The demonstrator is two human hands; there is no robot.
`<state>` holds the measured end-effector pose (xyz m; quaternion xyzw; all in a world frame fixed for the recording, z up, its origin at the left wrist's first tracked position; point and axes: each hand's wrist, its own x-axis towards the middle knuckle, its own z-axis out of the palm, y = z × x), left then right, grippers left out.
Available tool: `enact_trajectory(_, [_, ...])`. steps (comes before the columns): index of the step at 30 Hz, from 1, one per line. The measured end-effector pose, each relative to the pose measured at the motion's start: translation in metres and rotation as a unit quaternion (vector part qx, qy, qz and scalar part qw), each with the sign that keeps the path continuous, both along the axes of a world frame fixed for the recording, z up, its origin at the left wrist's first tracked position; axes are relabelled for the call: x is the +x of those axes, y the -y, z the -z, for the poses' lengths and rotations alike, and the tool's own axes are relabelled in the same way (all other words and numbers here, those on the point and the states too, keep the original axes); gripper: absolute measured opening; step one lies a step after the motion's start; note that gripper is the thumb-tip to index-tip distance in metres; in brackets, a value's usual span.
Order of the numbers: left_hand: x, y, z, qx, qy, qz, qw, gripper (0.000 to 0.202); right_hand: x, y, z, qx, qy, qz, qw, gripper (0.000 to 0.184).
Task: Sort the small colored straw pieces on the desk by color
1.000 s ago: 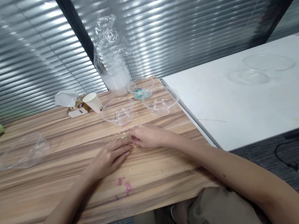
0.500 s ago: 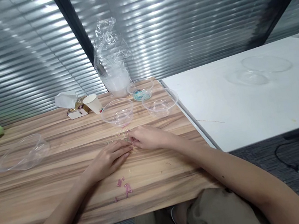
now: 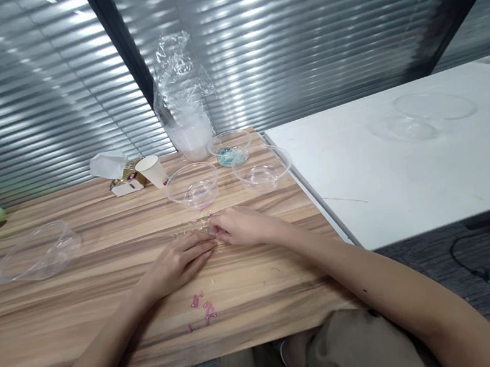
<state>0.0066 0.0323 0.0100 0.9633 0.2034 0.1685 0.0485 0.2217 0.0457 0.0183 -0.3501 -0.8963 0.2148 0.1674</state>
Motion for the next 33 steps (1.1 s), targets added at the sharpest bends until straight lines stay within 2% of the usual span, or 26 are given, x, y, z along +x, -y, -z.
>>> enact_trajectory(33, [0.0000,0.0005,-0.0001,0.006,0.013,0.004,1.000,0.024,-0.0006,-0.0013,0.0033,-0.001,-0.002,-0.003,1.000,0.004])
